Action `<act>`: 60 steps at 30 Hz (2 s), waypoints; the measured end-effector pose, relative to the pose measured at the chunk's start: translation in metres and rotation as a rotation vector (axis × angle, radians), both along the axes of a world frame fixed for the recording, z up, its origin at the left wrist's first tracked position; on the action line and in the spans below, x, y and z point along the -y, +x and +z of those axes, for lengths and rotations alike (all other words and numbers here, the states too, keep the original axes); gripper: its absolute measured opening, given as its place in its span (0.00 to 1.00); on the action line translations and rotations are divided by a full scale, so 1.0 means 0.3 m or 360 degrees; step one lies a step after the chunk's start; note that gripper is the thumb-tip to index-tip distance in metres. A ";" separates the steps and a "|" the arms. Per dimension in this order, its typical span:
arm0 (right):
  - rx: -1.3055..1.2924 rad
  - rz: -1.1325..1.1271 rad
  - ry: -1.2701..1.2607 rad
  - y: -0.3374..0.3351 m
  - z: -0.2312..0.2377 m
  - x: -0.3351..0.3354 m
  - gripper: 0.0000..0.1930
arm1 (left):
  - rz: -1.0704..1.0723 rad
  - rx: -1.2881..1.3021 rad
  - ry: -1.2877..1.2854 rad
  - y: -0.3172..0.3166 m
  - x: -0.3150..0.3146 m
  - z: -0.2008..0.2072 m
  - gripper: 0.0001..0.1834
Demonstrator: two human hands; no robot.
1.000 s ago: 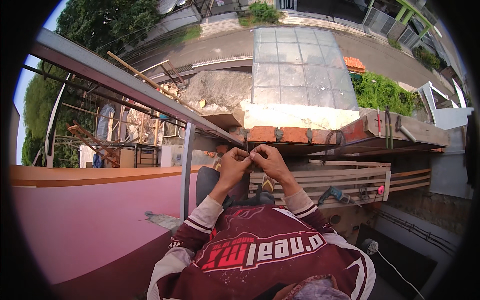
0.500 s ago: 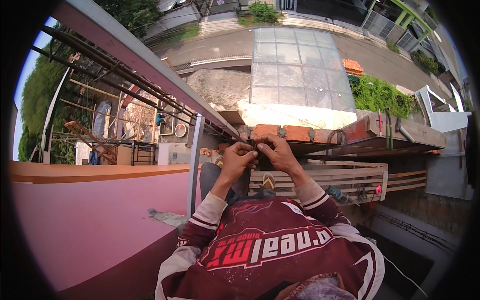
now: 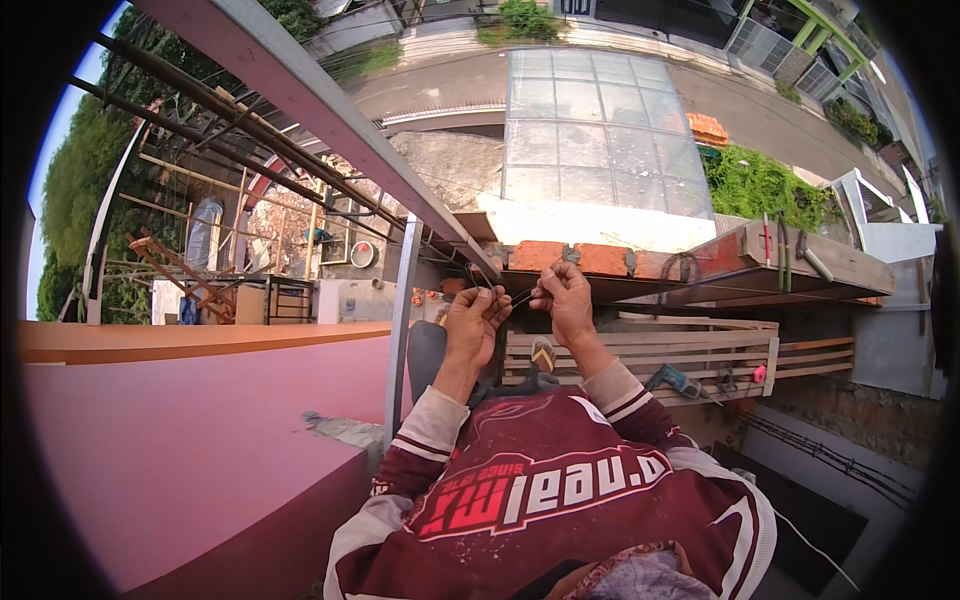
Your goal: The person assembles a vertical rebar cage by hand, wrapping and twisting wire ties around intersecting bars to secure the structure. The person repeatedly positions wire, twists it with pliers, and adjusts the cage alignment while working on an elevated construction site.
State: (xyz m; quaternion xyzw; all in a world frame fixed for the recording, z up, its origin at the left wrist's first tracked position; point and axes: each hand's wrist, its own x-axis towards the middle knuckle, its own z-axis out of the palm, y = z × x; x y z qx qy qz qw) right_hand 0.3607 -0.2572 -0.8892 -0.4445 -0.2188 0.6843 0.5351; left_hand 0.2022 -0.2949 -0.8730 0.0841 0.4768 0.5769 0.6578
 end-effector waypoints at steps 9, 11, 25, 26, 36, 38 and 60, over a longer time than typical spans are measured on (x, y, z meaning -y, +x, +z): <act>0.0333 0.0204 0.0268 0.049 0.076 -0.028 0.06 | 0.0128 0.0192 -0.0240 -0.039 0.014 0.049 0.02; 0.0283 0.0170 0.0283 0.052 0.075 -0.039 0.06 | 0.0292 0.0478 -0.0358 -0.061 -0.003 0.035 0.04; -0.0036 -0.0020 0.0222 0.123 0.026 -0.076 0.05 | 0.0384 0.1101 0.0271 -0.195 0.014 0.066 0.06; -0.0063 -0.0017 0.0204 0.126 0.024 -0.077 0.05 | 0.0145 0.1087 0.0298 -0.212 0.019 0.078 0.07; -0.0078 -0.0313 0.0481 0.322 0.133 -0.288 0.07 | -0.0861 -0.2247 0.0838 -0.066 0.107 0.114 0.12; -0.0104 -0.0321 0.0537 0.345 0.171 -0.319 0.06 | -0.0924 -0.2413 0.0989 -0.030 0.123 0.092 0.10; 0.0317 -0.0273 0.0850 0.373 0.534 -0.406 0.03 | 0.1065 -0.0723 0.1506 -1.004 -0.594 1.088 0.09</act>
